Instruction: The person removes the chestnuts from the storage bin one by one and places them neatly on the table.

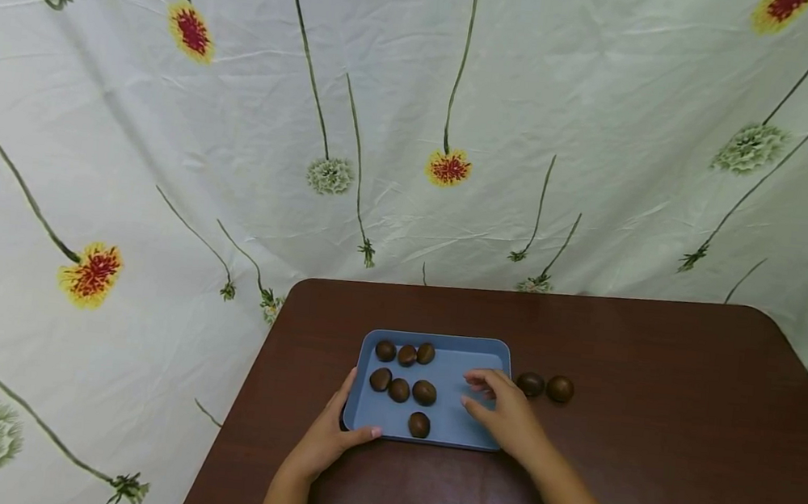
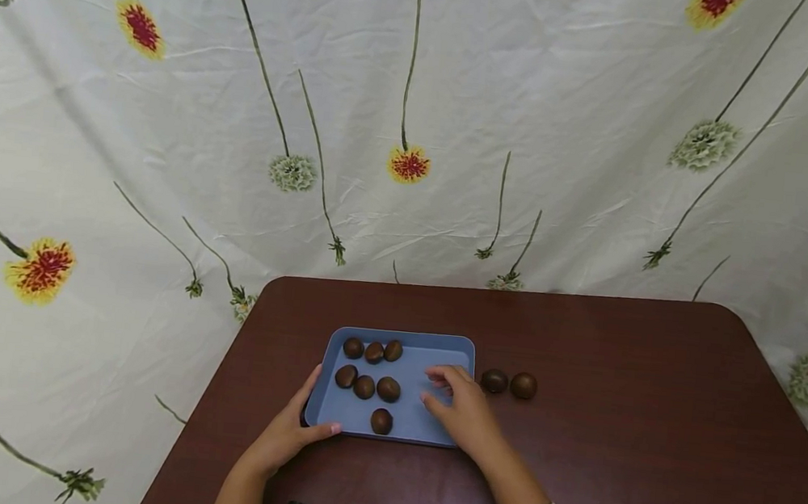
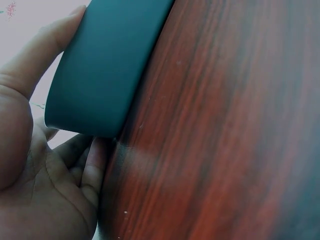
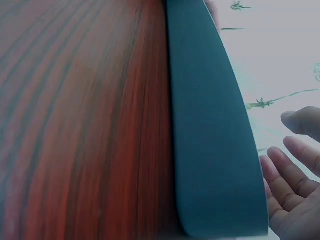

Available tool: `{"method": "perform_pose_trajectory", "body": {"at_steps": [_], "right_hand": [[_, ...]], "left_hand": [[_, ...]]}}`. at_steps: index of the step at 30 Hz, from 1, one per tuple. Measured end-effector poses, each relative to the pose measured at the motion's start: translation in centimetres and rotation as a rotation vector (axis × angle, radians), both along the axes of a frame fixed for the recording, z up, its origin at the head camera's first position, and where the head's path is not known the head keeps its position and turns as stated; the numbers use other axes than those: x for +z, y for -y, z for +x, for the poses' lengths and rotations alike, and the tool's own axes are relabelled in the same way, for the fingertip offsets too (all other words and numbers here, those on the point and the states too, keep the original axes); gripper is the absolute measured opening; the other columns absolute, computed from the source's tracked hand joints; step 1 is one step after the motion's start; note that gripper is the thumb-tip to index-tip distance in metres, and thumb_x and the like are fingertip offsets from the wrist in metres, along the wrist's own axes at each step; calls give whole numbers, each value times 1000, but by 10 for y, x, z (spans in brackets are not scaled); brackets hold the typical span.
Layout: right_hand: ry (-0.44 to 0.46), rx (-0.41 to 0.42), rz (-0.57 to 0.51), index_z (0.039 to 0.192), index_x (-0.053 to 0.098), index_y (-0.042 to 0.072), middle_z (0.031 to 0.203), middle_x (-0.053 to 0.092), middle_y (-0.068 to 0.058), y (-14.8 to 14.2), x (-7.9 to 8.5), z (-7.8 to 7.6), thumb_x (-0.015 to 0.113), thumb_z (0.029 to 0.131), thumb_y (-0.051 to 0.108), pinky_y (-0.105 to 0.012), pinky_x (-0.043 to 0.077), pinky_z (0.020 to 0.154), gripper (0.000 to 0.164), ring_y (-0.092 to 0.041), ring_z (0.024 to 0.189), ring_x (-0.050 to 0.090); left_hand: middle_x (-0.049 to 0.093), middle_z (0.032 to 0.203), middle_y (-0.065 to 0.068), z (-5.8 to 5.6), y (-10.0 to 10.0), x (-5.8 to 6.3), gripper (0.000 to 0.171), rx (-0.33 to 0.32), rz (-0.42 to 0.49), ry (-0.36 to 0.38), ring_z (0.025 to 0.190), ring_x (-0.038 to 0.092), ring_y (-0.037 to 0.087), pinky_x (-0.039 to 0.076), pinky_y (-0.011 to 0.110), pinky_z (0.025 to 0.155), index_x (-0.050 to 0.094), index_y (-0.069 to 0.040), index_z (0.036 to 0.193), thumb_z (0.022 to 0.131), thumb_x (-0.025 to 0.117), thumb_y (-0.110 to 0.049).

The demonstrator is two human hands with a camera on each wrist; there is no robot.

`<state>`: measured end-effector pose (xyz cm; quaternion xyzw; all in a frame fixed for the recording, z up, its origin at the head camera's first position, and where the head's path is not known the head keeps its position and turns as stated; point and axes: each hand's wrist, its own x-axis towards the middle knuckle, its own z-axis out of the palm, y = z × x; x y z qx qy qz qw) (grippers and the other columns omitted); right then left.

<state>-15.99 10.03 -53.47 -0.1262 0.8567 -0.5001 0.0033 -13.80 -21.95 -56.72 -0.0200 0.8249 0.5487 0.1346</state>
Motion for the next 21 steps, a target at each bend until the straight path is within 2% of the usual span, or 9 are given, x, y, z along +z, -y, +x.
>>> {"method": "perform_pose_trajectory", "body": {"at_steps": [9,21], "right_hand": [[-8,54,47,126,66,10,119,66,0,26,-6,-6,76,91,15,-39,52,94,37,-19,108,64],[2,65,110,124,66,8,116,65,-6,52,-21,-11,78,89,17,-40,53,92,37,-21,104,65]], "left_hand": [[14,169,13,0,0,-1,113,0,-2,-1,151,26,42,26,69,112,10,-38,163,80,87,-34],[14,169,14,1,0,-1,113,5,-12,-4,149,28,42,29,69,111,10,-38,163,81,87,-34]]}}
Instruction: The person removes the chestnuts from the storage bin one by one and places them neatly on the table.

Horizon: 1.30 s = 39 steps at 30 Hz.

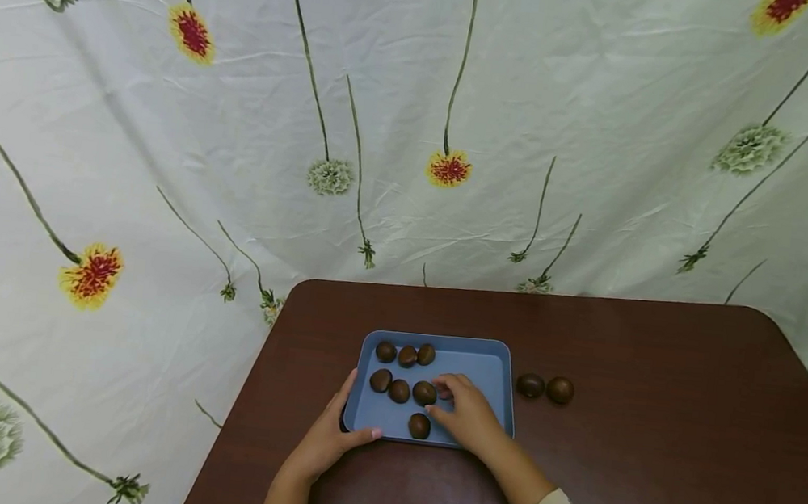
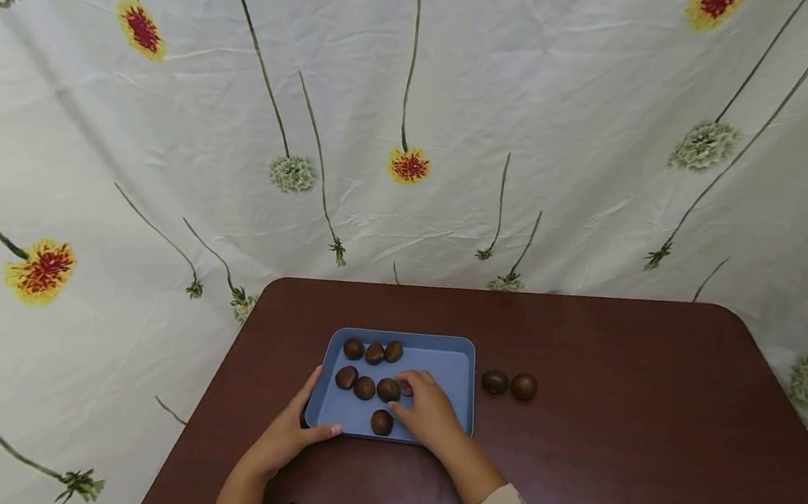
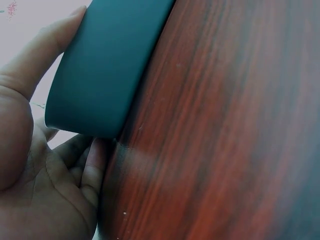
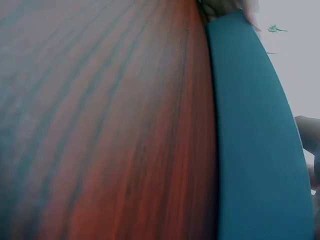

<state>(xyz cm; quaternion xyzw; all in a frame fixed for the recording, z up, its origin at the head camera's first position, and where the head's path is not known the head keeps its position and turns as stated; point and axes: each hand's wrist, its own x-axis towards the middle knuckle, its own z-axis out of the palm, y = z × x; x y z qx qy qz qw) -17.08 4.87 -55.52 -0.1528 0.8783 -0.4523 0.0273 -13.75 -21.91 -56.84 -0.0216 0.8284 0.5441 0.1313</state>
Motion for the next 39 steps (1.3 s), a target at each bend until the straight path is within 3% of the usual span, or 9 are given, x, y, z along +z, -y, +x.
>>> {"method": "perform_pose_trajectory", "body": {"at_steps": [16,39], "right_hand": [[-50,26,98,123,69,12,111,64,-1,10,-7,-10,79,89,23,-40,50,89,37,-16,99,60],[-43,17,22,125,67,10,112,65,-1,5,-7,-8,74,93,22,-39,50,89,34,-15,100,61]], "left_hand": [[14,169,14,1,0,-1,113,4,17,8,148,30,43,31,67,110,10,-38,163,80,87,-34],[13,170,15,1,0,0,114,-10,-22,-7,152,22,44,27,69,112,8,-34,164,81,86,-35]]}}
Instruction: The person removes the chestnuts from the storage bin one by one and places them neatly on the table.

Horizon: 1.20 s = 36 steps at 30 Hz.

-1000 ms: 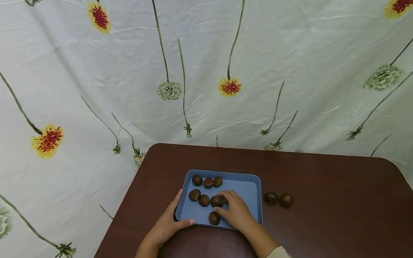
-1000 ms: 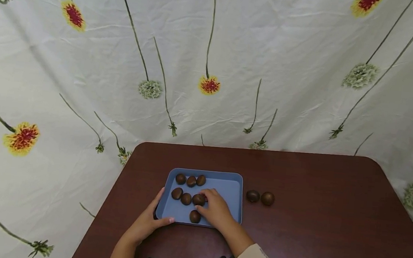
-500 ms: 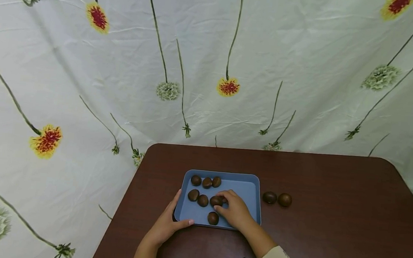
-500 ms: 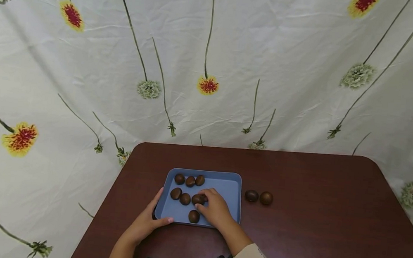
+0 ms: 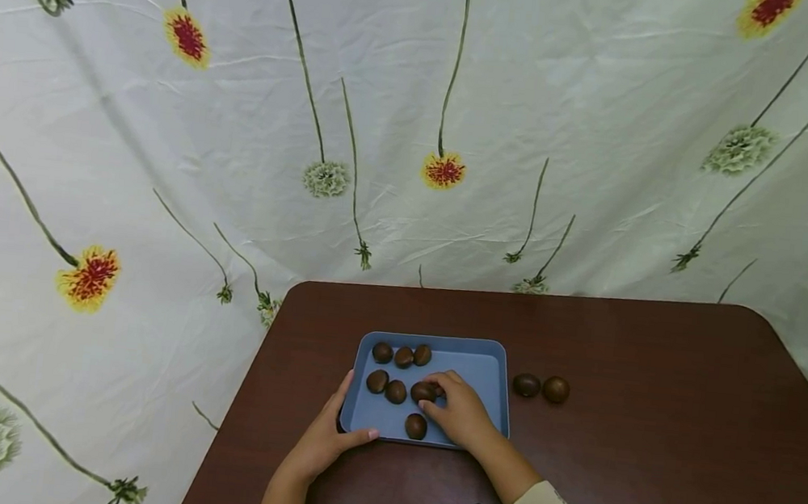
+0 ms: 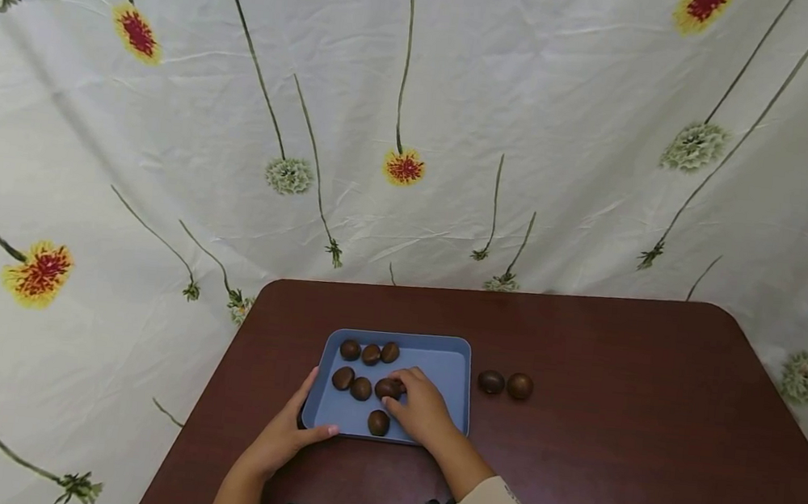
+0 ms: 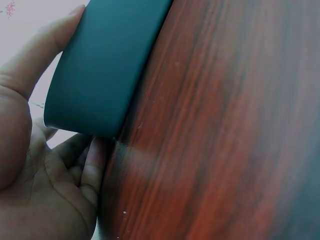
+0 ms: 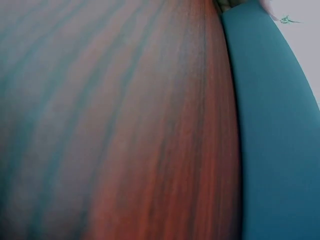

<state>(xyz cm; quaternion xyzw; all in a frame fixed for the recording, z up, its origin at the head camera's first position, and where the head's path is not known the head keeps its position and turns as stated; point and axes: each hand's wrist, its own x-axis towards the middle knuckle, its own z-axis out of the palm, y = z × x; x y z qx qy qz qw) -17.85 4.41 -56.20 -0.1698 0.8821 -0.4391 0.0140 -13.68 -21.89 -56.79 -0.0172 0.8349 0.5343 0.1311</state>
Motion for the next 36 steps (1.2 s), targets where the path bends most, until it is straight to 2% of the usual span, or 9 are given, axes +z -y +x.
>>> {"method": "perform_pose_trajectory", "body": {"at_steps": [7,14,20,28,36], "right_hand": [[17,-32,-106,129,66,11,116,64,-4,-3,6,4,74,94,24,-39,54,92,38,-20,106,65],[86,-91,-206,129,67,17,117,64,1,-14,15,10,76,92,24,-35,54,95,39,-18,107,65],[104,-113,-289,131,66,14,122,63,-1,-26,23,16,77,91,22,-33,53,97,42,-19,110,64],[84,-163,-294,134,63,11,127,63,-3,-50,25,21,76,92,23,-31,54,96,46,-20,112,64],[109,-209,-290,138,60,10,127,60,-7,-78,29,24,75,94,25,-35,53,99,49,-25,117,62]], "left_hand": [[15,169,14,0,0,1,114,1,4,2,151,25,43,28,68,111,9,-35,164,80,87,-35],[16,168,14,0,0,0,114,4,22,7,149,28,42,29,68,111,11,-37,163,79,88,-33],[15,169,13,1,0,0,114,5,20,11,151,26,42,29,68,111,11,-37,163,79,88,-35],[14,169,15,0,1,-1,115,3,-6,13,151,24,44,27,71,110,10,-37,163,79,88,-36],[14,169,15,0,1,-2,115,4,-21,13,151,24,45,27,71,111,10,-37,163,79,87,-38]]}}
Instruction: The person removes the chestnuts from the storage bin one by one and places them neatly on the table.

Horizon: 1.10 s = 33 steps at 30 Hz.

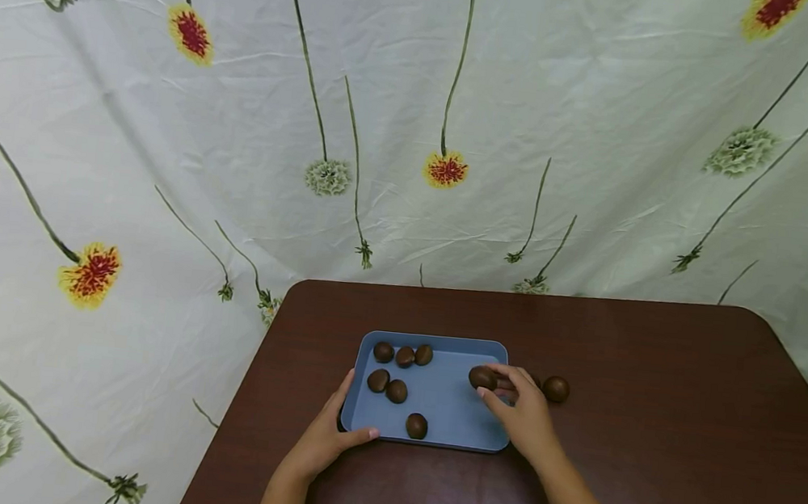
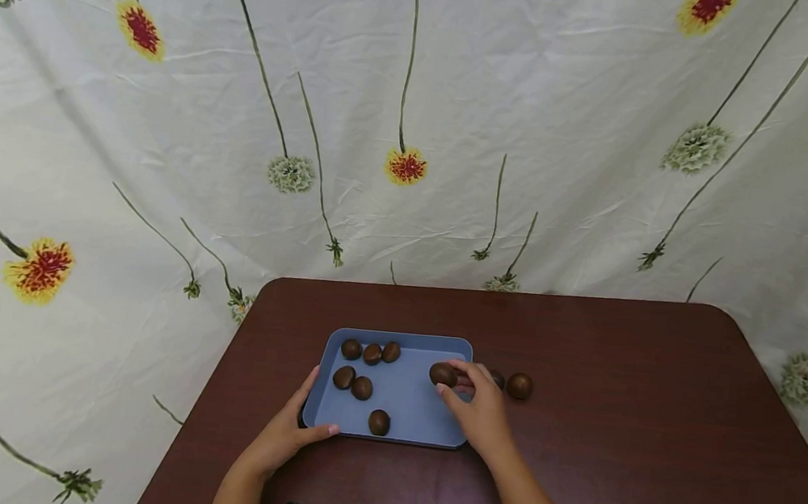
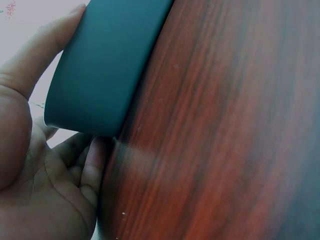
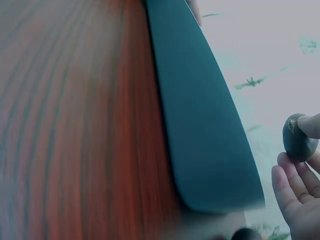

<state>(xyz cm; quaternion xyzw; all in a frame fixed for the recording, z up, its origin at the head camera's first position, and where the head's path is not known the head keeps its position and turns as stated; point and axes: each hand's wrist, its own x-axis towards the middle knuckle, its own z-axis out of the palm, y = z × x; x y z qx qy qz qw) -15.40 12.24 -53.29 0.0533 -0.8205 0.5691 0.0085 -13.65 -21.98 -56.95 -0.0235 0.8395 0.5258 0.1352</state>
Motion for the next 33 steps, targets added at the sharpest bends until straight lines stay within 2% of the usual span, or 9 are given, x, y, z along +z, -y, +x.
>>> {"method": "perform_pose_trajectory", "body": {"at_steps": [4,12,18,20,25,33], "right_hand": [[27,-26,-3,141,56,8,130,58,-10,-16,1,1,73,95,25,-32,53,99,52,-29,121,61],[26,-109,28,142,56,9,131,57,-11,-46,1,0,69,98,31,-11,48,90,51,-30,121,61],[65,-163,43,145,53,12,135,53,-11,-69,0,1,65,99,39,-7,46,87,54,-31,124,59],[82,-176,53,146,52,13,138,52,-12,-75,0,1,63,100,42,-9,47,85,56,-33,125,59],[126,-203,84,149,48,12,144,48,-15,-91,-3,3,62,99,48,-22,54,88,63,-36,126,59],[181,-231,109,153,42,11,151,42,-22,-108,-6,5,60,100,50,-49,52,99,68,-42,129,55]], "left_hand": [[13,169,14,0,0,0,115,-1,5,3,152,23,45,27,72,110,10,-37,163,79,87,-37],[15,169,13,-1,0,0,114,2,26,-2,150,27,42,29,70,110,11,-37,163,79,88,-36],[16,169,13,0,0,1,113,4,26,-4,148,31,42,30,69,109,12,-37,163,79,88,-36],[16,169,13,0,0,0,113,5,25,-5,148,30,42,30,69,110,12,-37,163,79,88,-36],[16,169,13,0,0,0,113,2,29,-10,149,29,42,29,69,110,11,-37,163,79,87,-36],[15,169,12,0,0,-1,113,2,31,-12,149,29,42,29,69,110,11,-37,163,79,88,-36]]}}
